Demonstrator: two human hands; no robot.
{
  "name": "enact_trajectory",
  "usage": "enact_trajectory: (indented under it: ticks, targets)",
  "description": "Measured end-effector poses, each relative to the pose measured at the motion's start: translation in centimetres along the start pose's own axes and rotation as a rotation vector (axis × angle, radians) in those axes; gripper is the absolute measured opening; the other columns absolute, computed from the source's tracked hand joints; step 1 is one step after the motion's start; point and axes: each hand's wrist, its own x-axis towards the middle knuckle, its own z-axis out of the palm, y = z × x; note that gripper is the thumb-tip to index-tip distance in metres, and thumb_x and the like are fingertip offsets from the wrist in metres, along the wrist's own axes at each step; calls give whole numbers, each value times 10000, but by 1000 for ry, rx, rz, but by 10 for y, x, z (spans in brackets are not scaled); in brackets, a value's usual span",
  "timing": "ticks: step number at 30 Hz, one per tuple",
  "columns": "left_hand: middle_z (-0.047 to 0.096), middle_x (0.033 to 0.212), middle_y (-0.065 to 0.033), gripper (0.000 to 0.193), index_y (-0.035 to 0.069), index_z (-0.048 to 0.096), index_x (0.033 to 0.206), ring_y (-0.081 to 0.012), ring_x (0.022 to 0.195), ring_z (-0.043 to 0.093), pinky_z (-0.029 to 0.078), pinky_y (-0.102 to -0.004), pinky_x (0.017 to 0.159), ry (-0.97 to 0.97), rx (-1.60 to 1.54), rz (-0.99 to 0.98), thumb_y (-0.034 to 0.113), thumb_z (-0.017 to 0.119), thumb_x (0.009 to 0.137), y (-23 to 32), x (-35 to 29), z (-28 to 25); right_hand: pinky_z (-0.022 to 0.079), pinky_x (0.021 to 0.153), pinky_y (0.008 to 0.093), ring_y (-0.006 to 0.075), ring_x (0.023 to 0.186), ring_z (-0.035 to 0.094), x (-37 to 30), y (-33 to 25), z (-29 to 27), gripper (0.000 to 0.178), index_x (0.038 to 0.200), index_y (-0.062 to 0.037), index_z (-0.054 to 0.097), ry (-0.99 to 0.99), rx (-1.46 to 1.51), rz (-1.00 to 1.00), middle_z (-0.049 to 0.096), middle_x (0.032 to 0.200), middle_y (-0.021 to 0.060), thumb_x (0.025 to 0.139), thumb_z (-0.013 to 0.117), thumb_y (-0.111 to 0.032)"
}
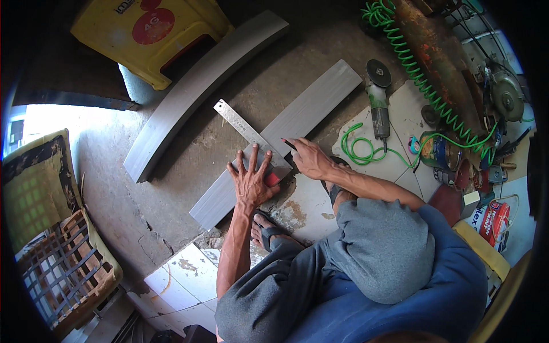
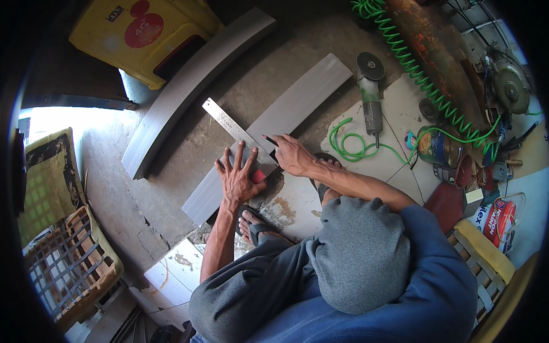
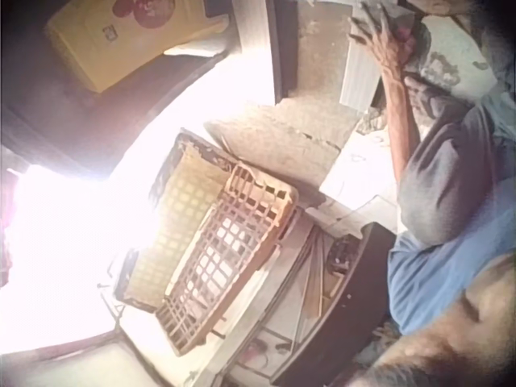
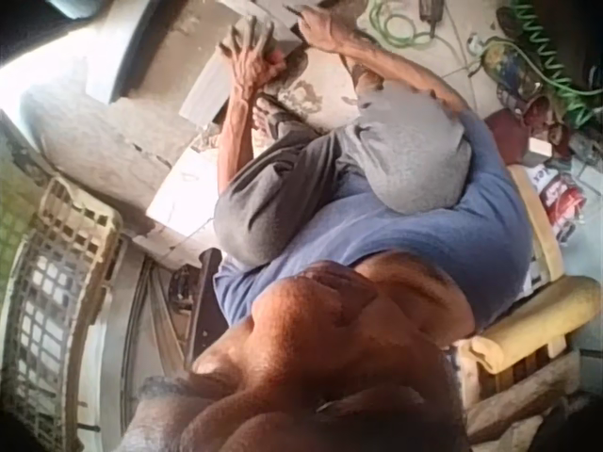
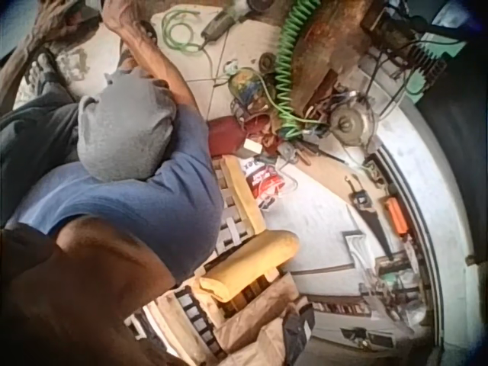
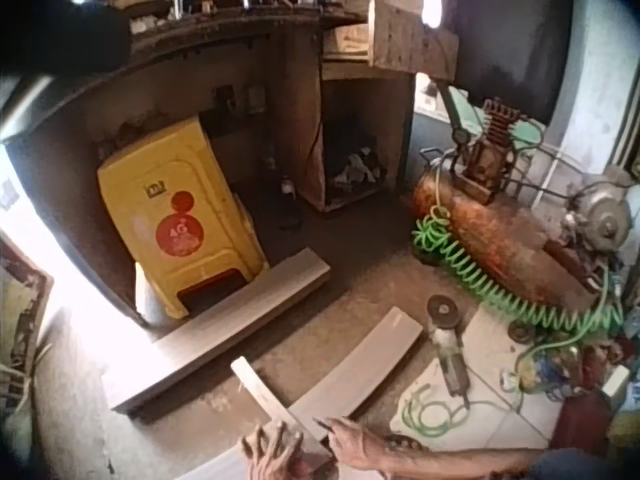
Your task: The person measures and marks a metal beam using a square and pencil, then uses an angle grinder to cut the beam and smooth its edges while holding it on the floor with one hand.
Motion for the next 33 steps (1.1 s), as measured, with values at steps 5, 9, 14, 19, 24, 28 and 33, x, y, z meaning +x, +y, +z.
enact_trajectory:
  ticks: [5, 9, 14, 19, 24, 28, 33]
  targets:
    - [242, 1739, -38, 1163, 365, 429, 1596, -476, 1555, 194, 129, -764, 1189, -33, -4, -10, 447, 923, 546, 1, 0, -4, 554, 751, 559, 511, 880, 681, 38, -5, 0, 425, 1344, 51, 521, -74, 33, 52, 683, 887, 319, 945, 566, -88]
    - [249, 1736, -40, 1152, 367, 431, 1594, -478, 1557, 189, 115, -762, 1194, -28, -16, -7, 454, 919, 554, 0, 0, -4, 552, 895, 532, 499, 1035, 670, 58, -10, 6, 384, 1323, 45, 553, -128, 3, 27, 685, 1104, 328, 965, 581, -88]
    - [266, 1731, -36, 1159, 371, 441, 1589, -481, 1549, 202, 117, -755, 1188, -25, -42, -1, 453, 916, 535, -2, 0, 0, 576, 798, 524, 469, 922, 708, 64, -17, 7, 345, 1258, 33, 610, -62, 55, 34, 710, 968, 306, 945, 576, -108]
    - [273, 1729, -38, 1150, 363, 450, 1585, -483, 1547, 199, 105, -751, 1184, -14, -38, 8, 469, 904, 534, -5, 0, 3, 581, 826, 522, 445, 930, 719, 60, -21, 4, 300, 1200, -10, 671, -80, -12, 78, 729, 991, 266, 941, 602, -145]
    - [257, 1733, -64, 1122, 334, 449, 1589, -480, 1566, 142, 38, -752, 1193, 20, -45, 22, 515, 879, 569, -6, 2, 11, 584, 834, 511, 436, 936, 720, 62, -20, 0, 300, 1203, -36, 681, -15, 16, 42, 736, 1005, 246, 947, 605, -173]
    - [216, 1743, -85, 1113, 309, 435, 1600, -479, 1584, 70, -25, -757, 1196, 14, -40, 12, 532, 864, 598, -2, -4, 15, 586, 832, 497, 425, 945, 722, 61, -17, 0, 303, 1212, -62, 685, -64, 75, 145, 741, 1026, 223, 943, 627, -191]
    - [198, 1749, -49, 1079, 343, 428, 1600, -481, 1588, 66, 0, -776, 1195, -52, -2, -34, 527, 841, 619, -1, -2, 10, 582, 817, 495, 421, 932, 723, 58, -18, 2, 291, 1202, -71, 692, -64, 81, 92, 743, 1005, 215, 948, 633, -198]
